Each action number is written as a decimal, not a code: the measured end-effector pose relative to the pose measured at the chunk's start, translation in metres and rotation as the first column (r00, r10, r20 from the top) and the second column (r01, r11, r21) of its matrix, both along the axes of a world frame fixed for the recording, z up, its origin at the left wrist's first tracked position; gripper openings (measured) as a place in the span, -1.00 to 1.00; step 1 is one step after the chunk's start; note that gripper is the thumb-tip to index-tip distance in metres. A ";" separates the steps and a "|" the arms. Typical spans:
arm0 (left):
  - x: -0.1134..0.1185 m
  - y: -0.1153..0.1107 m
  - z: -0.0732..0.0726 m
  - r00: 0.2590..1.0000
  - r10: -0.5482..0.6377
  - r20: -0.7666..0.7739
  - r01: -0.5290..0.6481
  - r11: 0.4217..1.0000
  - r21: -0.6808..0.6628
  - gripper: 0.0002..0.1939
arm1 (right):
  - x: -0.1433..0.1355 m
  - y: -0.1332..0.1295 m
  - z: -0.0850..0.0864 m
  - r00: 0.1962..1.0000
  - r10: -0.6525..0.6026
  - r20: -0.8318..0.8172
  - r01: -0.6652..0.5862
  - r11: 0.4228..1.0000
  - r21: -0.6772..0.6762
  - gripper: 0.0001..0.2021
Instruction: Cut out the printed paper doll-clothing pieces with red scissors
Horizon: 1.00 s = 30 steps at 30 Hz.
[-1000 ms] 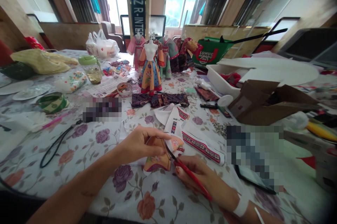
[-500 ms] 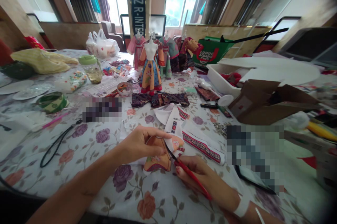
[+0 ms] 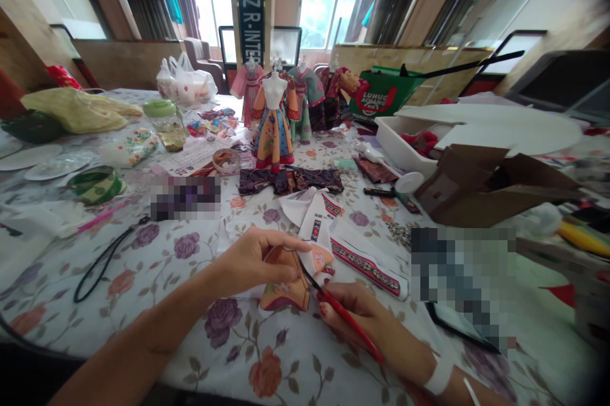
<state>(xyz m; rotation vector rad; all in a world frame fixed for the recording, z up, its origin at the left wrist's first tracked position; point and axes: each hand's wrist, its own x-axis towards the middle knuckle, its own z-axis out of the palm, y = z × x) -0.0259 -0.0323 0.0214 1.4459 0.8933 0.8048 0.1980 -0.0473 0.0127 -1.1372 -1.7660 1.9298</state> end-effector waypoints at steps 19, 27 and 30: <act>0.000 0.000 0.005 0.999 0.009 -0.035 -0.008 1.000 0.011 -0.60 | -0.002 0.001 0.001 1.000 -0.013 -0.019 0.013 1.000 -0.025 -0.54; -0.001 0.000 0.002 1.000 -0.007 -0.013 0.007 1.000 -0.016 -0.58 | -0.002 0.000 -0.001 1.000 -0.020 -0.010 0.020 0.999 -0.029 -0.54; -0.001 -0.001 0.003 1.000 -0.003 -0.020 0.002 1.000 -0.022 -0.56 | -0.001 0.000 -0.002 1.000 -0.010 -0.008 0.010 1.000 -0.014 -0.54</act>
